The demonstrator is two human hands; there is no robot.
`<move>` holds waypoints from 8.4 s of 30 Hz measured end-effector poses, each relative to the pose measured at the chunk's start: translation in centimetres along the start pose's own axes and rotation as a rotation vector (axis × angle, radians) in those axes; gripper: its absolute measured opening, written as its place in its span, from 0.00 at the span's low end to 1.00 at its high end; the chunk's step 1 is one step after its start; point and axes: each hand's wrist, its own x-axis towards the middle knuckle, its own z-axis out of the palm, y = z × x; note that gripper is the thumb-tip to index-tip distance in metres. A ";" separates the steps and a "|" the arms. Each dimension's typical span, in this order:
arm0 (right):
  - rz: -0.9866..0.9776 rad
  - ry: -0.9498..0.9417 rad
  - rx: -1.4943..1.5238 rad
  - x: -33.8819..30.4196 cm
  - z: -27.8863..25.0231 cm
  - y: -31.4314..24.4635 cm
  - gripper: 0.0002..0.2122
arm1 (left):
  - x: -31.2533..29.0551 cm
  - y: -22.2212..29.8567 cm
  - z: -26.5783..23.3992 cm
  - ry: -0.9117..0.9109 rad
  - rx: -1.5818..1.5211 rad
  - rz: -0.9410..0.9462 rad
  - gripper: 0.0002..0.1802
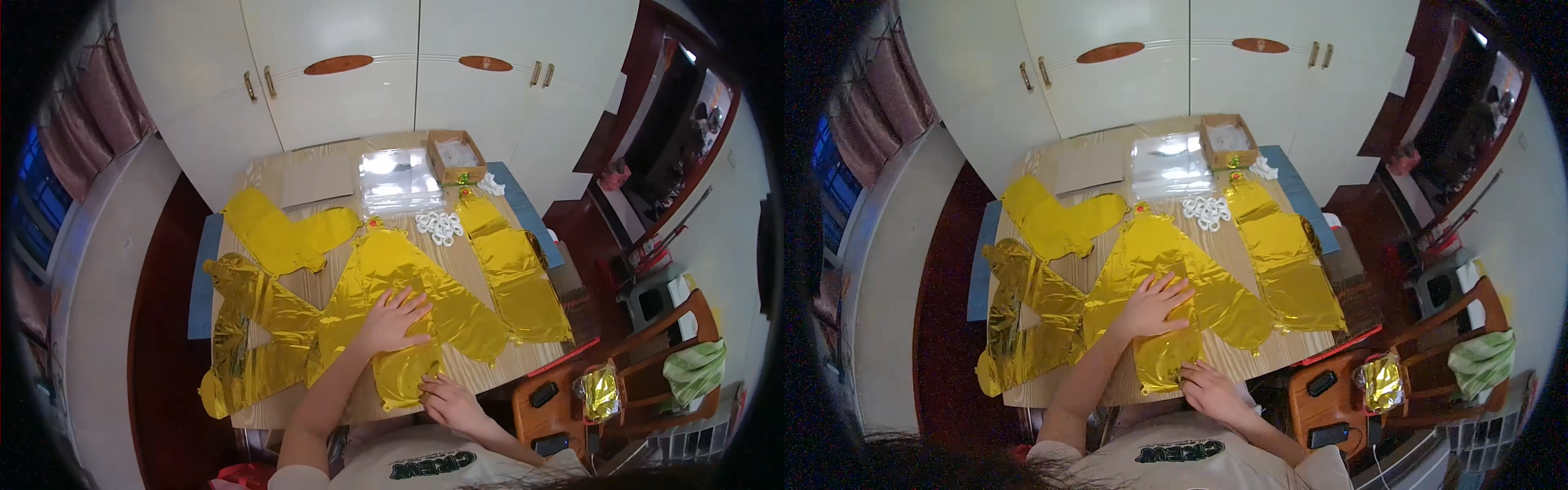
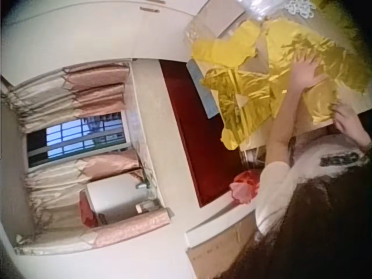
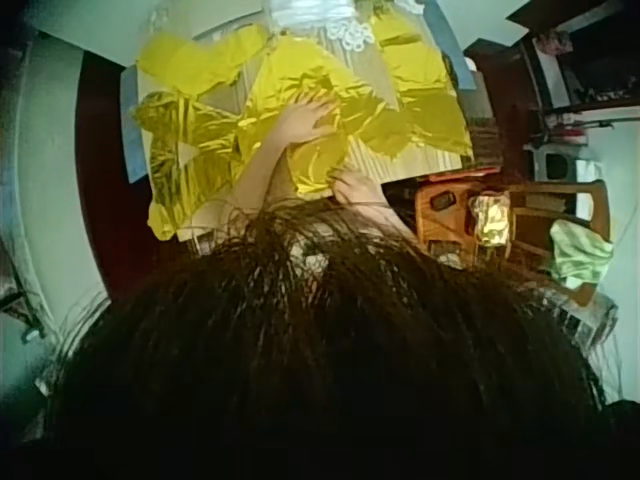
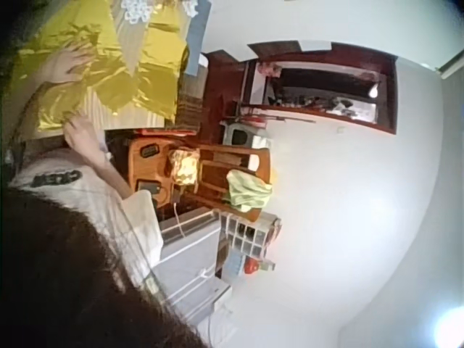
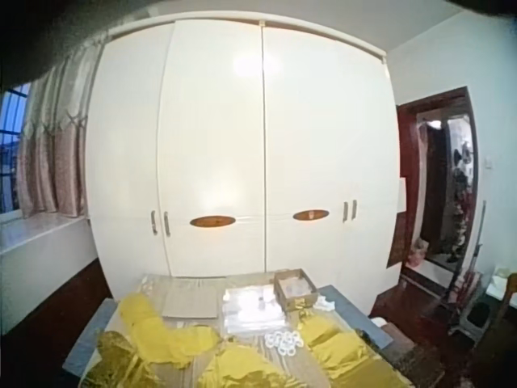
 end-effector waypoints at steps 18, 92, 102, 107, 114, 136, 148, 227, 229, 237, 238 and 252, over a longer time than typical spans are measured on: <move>0.041 0.073 -0.003 1.4 -2.2 2.5 0.14 | -0.1 0.1 -0.4 -0.037 0.033 0.020 0.58; 0.078 -0.180 -0.514 1.7 -4.2 10.4 0.34 | -1.5 3.4 0.1 -0.023 0.149 0.093 0.55; 0.049 -0.087 -0.531 1.6 -4.3 10.5 0.33 | -1.0 3.1 -0.3 -0.025 0.148 0.053 0.55; 0.073 -0.114 -0.508 1.7 -4.4 10.4 0.33 | -1.0 2.7 0.1 -0.013 0.145 0.039 0.55; 0.319 0.205 -0.591 2.0 -6.9 10.0 0.32 | -1.1 2.7 0.2 0.001 0.135 0.035 0.55; 0.627 0.061 -0.482 2.4 -8.5 11.0 0.30 | -1.6 2.2 -0.2 0.012 0.128 0.050 0.56; 0.551 0.275 0.022 2.0 -10.1 4.2 0.18 | -2.0 1.9 0.1 0.012 0.152 0.044 0.55; -0.113 0.018 -0.337 1.6 -4.2 9.0 0.14 | 0.3 7.0 -1.0 0.049 0.174 0.261 0.21; -0.112 0.025 -0.338 1.5 -4.2 9.1 0.14 | 0.1 7.5 -1.3 0.055 0.175 0.209 0.21; -0.100 0.012 -0.350 1.5 -4.4 8.9 0.14 | -0.1 7.5 -0.9 0.186 0.206 0.258 0.18; -0.101 0.015 -0.349 1.5 -4.3 9.0 0.14 | 0.0 7.3 -0.7 0.237 0.211 0.283 0.18; -0.099 0.044 -0.308 1.5 -3.8 9.5 0.13 | 3.1 5.4 0.1 0.225 0.282 0.050 0.21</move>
